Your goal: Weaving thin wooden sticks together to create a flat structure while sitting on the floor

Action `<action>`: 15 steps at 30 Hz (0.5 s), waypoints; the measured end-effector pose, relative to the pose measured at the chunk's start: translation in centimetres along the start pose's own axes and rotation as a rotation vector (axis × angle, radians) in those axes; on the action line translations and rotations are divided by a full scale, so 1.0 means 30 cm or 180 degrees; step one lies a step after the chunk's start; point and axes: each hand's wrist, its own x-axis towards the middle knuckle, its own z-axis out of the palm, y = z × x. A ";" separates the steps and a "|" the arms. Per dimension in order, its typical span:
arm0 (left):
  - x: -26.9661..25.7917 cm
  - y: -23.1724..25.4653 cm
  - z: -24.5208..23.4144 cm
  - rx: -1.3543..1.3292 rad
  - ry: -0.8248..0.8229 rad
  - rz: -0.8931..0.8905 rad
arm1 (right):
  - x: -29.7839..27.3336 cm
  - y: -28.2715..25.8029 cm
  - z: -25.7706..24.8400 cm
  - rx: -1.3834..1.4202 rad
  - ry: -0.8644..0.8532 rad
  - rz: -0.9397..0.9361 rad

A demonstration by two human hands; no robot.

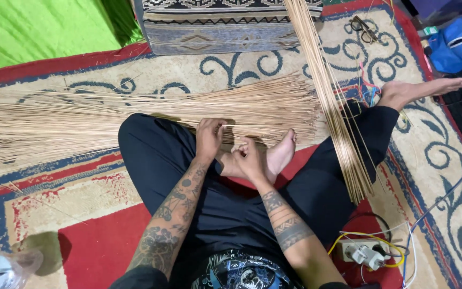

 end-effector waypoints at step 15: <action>0.008 0.018 -0.036 -0.0270 -0.0184 0.0035 | 0.344 -0.341 -0.972 -0.2454 0.0539 0.1262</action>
